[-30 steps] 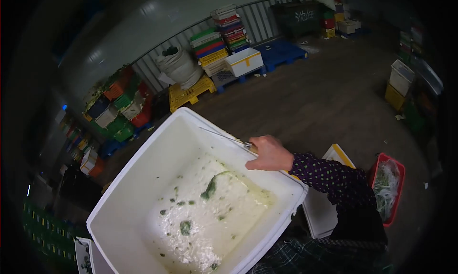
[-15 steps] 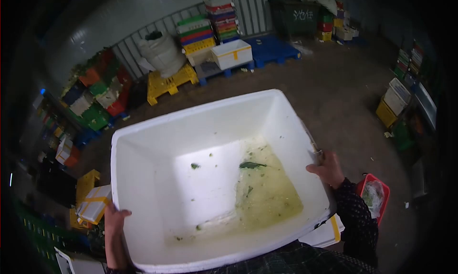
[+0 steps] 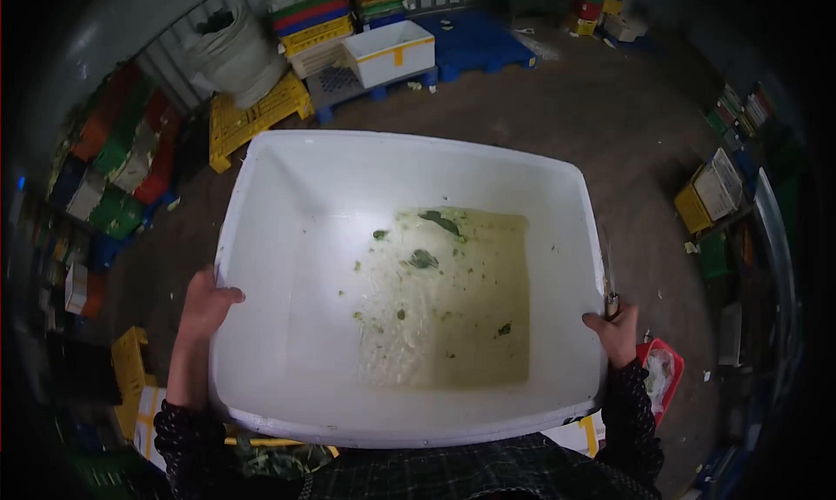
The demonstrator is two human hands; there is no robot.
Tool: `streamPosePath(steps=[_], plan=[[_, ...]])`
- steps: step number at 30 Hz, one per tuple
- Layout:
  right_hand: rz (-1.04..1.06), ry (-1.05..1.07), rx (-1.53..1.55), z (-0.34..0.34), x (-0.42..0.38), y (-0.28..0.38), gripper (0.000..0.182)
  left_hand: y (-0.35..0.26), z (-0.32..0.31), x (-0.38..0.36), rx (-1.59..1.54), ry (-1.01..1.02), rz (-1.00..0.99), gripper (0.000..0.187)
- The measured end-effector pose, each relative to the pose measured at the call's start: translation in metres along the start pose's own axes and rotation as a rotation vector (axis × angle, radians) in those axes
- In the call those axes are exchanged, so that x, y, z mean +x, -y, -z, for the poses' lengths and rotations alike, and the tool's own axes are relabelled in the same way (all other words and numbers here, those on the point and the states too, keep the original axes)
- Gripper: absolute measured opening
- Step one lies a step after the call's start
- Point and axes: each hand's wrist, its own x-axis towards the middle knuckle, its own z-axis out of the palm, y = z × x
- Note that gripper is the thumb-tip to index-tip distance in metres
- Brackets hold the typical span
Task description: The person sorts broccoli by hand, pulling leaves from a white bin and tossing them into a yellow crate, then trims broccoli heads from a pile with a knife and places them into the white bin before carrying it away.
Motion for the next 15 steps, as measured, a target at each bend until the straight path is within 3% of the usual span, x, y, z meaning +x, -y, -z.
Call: streamPosePath(steps=[7,11,13,15], plan=[[0.024,-0.027,-0.059,-0.055,0.138,0.044,0.023,-0.013,-0.018,0.158,-0.080,-0.007,-0.002,0.035],[0.144,-0.018,-0.136,-0.099,0.261,0.058,0.029,-0.013,-0.041,0.256,-0.157,-0.050,-0.020,0.032],[0.212,-0.024,-0.240,-0.124,0.342,0.070,0.032,-0.043,-0.044,0.304,-0.040,-0.073,0.085,0.031],[0.155,0.065,-0.177,-0.145,0.406,0.094,0.035,-0.028,-0.052,0.357,0.015,-0.126,0.074,0.032]])
